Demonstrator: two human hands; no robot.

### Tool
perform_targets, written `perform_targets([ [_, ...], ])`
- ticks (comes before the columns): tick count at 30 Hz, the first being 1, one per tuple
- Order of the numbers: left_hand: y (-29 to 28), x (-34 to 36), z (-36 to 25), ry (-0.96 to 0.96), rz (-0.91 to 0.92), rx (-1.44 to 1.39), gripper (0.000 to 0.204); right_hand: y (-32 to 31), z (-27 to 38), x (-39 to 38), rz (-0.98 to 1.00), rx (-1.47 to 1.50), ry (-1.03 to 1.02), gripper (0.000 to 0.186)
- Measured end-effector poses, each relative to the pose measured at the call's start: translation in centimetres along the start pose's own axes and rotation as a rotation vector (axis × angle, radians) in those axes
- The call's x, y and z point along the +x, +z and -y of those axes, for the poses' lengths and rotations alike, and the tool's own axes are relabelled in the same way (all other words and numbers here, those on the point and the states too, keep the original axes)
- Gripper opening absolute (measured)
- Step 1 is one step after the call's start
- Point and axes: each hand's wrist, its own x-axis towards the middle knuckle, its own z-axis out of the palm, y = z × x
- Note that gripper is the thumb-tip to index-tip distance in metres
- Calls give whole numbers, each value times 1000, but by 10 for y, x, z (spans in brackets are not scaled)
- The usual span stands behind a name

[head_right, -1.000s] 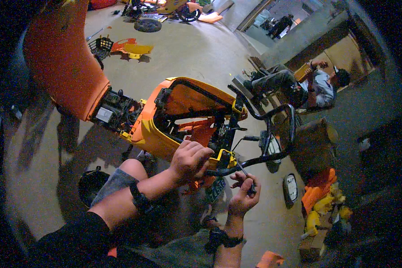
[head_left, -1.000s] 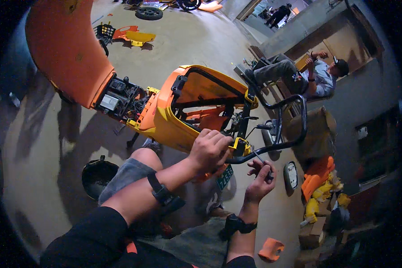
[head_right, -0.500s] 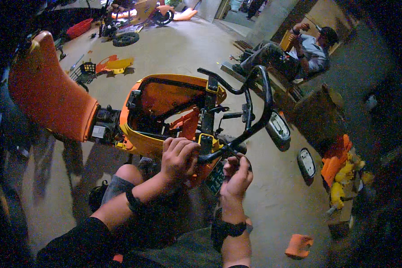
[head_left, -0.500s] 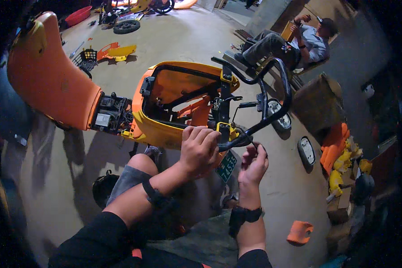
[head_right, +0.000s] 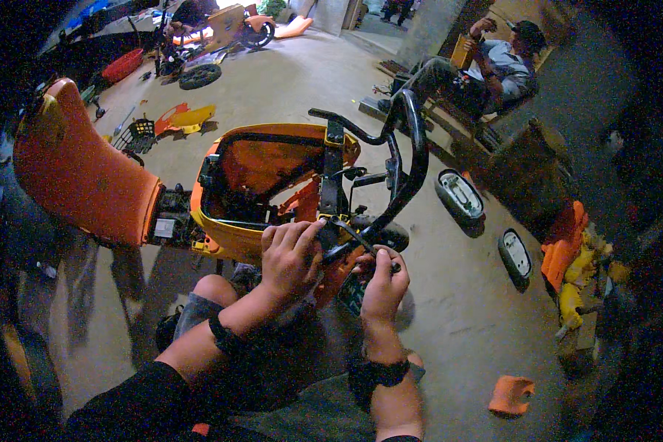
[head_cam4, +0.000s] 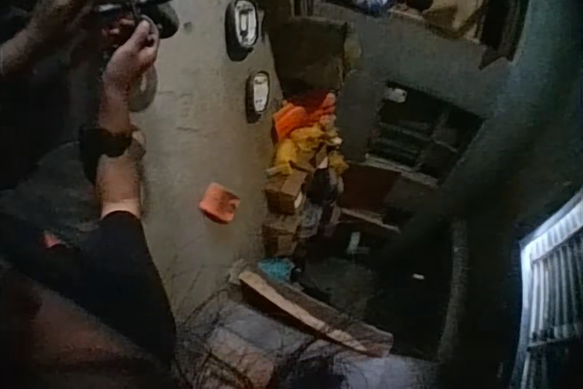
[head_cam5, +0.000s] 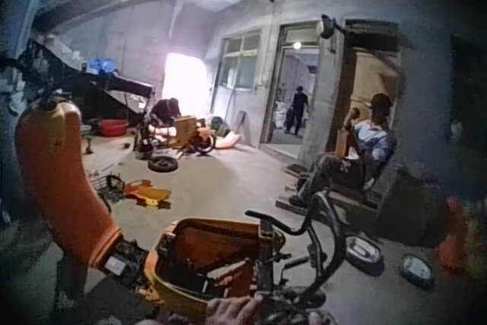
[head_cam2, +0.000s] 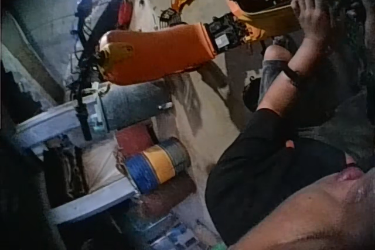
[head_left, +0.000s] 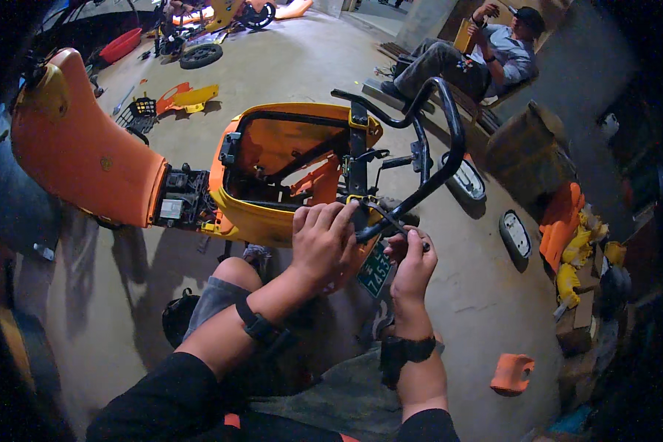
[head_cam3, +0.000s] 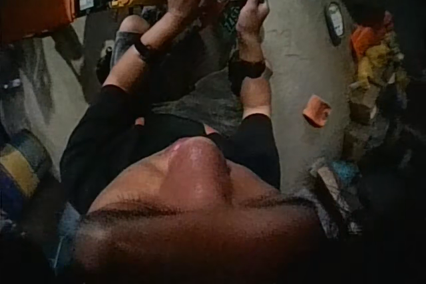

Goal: The recorder is repairing the front panel, wiring, and mirrors of a yellow electric scooter in a workshop.

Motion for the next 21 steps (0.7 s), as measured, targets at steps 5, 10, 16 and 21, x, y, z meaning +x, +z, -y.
perform_targets([
  [5,-9,6,-2,25,106,121,54,-6,-2,-2,20,-94,29,23],
  [10,-10,10,-5,5,159,121,54,-13,-9,-5,15,-119,-19,25],
  [16,-6,8,2,-6,138,140,55,-11,-2,-17,43,-217,-155,23],
  [21,-7,9,0,-19,118,76,52,-22,-9,-29,128,-424,-353,25],
])
